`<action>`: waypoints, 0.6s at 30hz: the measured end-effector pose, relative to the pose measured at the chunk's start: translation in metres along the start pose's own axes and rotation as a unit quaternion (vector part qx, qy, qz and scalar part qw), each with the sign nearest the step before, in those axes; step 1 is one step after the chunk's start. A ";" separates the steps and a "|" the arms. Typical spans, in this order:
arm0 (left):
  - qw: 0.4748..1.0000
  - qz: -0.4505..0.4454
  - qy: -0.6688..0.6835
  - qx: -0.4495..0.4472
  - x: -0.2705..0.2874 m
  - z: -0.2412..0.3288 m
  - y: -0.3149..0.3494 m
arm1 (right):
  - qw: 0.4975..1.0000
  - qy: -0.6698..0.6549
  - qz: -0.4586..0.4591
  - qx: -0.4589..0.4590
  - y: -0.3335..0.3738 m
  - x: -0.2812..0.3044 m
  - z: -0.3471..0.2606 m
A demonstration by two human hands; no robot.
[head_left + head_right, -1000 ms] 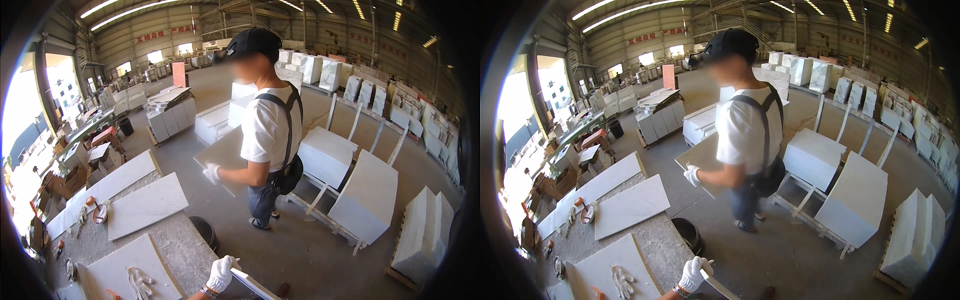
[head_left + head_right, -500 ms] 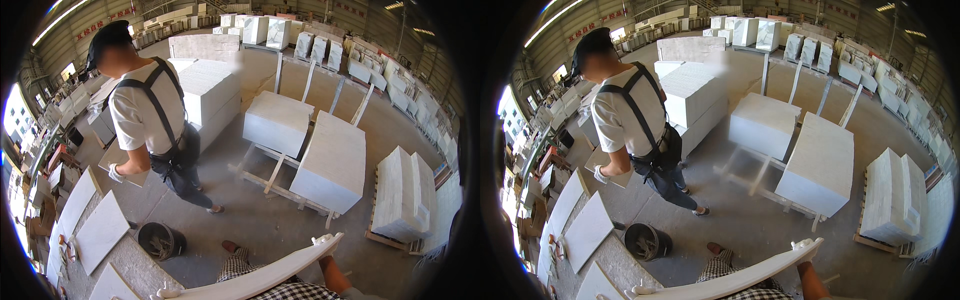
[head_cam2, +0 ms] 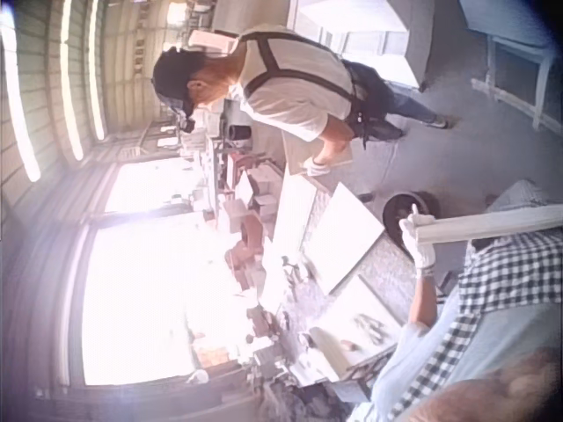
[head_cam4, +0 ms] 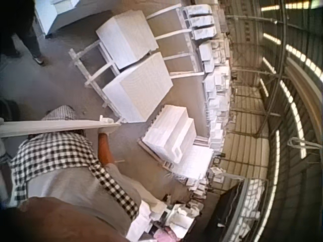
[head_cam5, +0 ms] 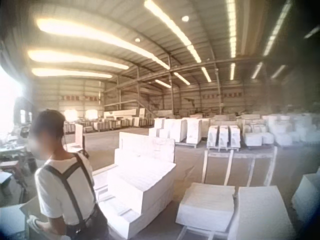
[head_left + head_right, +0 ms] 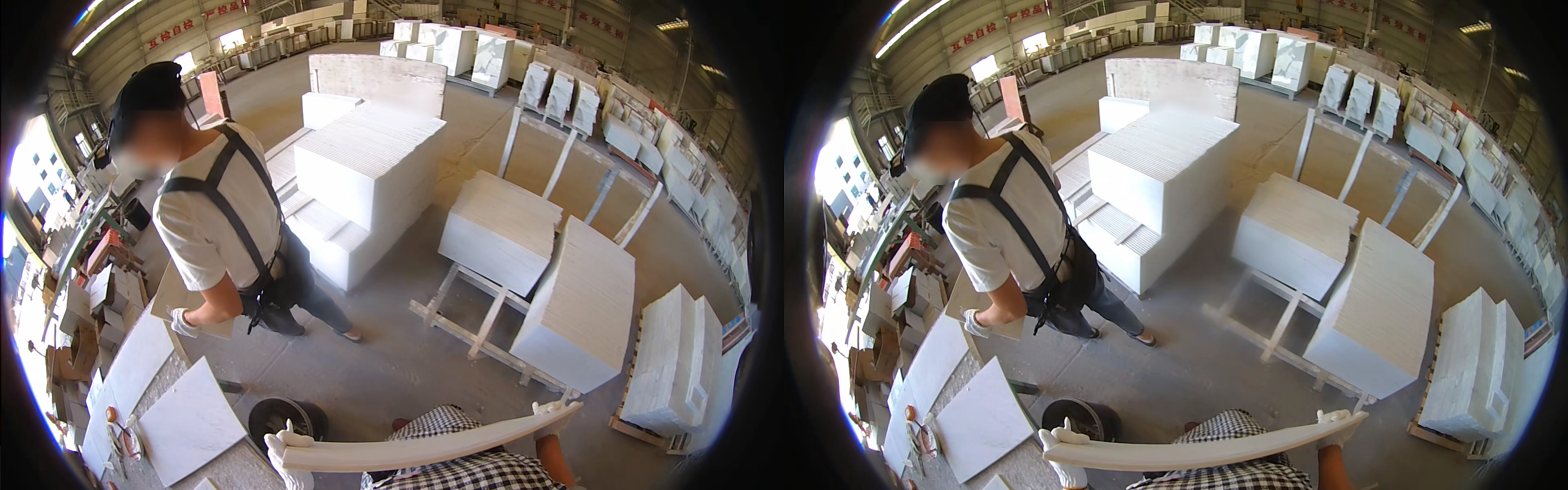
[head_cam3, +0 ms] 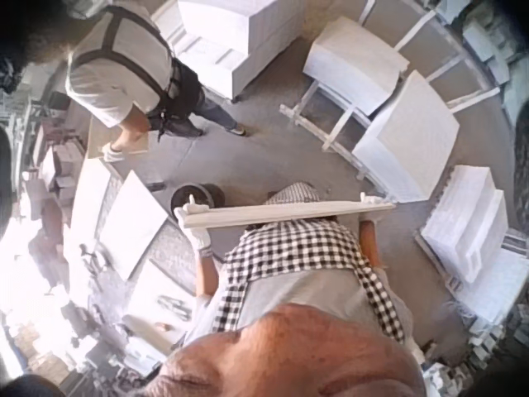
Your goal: The person scrapes a white rectangular panel with a metal scraper, then lifts and places it on a stack. The person repeats the scraping process on another panel. The person wears gloves and works at a table in a workshop.
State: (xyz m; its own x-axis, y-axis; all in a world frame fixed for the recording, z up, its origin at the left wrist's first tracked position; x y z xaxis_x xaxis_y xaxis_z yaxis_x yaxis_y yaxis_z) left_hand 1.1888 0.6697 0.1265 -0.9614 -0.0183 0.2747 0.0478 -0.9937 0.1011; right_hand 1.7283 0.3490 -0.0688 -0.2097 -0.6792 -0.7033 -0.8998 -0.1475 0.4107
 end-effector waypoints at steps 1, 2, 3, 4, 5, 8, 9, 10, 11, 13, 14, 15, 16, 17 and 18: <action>0.999 -0.032 0.015 0.001 0.003 -0.003 -0.014 | 0.999 0.023 -0.039 0.008 0.003 -0.014 0.009; 0.995 0.072 0.017 -0.066 0.005 -0.007 -0.044 | 1.000 0.004 -0.016 0.008 0.000 -0.026 0.020; 0.994 0.080 0.024 -0.064 0.007 -0.015 -0.056 | 1.000 0.008 -0.030 -0.002 -0.006 -0.042 0.033; 0.994 0.085 0.030 -0.061 0.010 -0.023 -0.066 | 0.999 0.013 -0.042 -0.011 -0.014 -0.057 0.046; 0.994 0.090 0.036 -0.058 0.011 -0.031 -0.076 | 0.996 0.014 -0.086 -0.024 -0.017 -0.072 0.060; 0.990 0.131 0.036 -0.032 0.017 -0.049 -0.096 | 0.990 -0.006 -0.107 -0.091 -0.055 -0.124 0.119; 0.988 0.150 0.037 -0.022 0.020 -0.053 -0.099 | 0.969 0.059 -0.223 -0.084 -0.061 -0.152 0.138; 0.985 0.170 0.040 -0.014 0.023 -0.056 -0.099 | 0.973 -0.036 -0.181 -0.137 -0.071 -0.172 0.168; 0.980 0.199 0.008 -0.008 0.025 -0.057 -0.096 | 0.962 -0.133 -0.150 -0.187 -0.081 -0.198 0.197; 0.967 0.233 0.105 0.005 0.028 -0.060 -0.092 | 0.969 0.065 -0.192 -0.140 -0.090 -0.255 0.238; 0.957 0.155 -0.197 -0.147 0.023 -0.038 -0.099 | 0.972 0.057 -0.150 -0.169 -0.097 -0.283 0.262; 0.972 0.179 0.144 -0.055 0.028 -0.050 -0.099 | 0.969 0.042 -0.136 -0.201 -0.100 -0.311 0.286; 0.974 0.220 0.041 -0.029 0.030 -0.048 -0.101 | 0.963 0.058 -0.140 -0.223 -0.104 -0.341 0.309; 0.965 0.256 -0.062 0.004 0.029 -0.045 -0.099 | 0.954 0.062 -0.153 -0.252 -0.104 -0.367 0.330; 0.959 0.273 -0.062 0.033 0.028 -0.044 -0.105 | 0.951 0.100 -0.155 -0.250 -0.104 -0.387 0.347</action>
State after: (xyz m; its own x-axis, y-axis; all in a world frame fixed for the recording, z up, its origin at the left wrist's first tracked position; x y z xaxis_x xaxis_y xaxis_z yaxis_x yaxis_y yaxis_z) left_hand 1.1454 0.7689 0.0816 -0.7481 -0.5174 0.4155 0.5566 -0.8302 -0.0316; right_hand 1.7699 0.8764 -0.0407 0.1571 -0.6629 -0.7320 -0.6025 -0.6516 0.4608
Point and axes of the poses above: each hand's wrist, its own y-axis away from the middle knuckle, its own x-axis out of the back of the hand, z = x × y, the point moved 5 cm from there along -y, towards the middle knuckle, and after that the axes turned 12 degrees about -y, right-handed, at the moved point
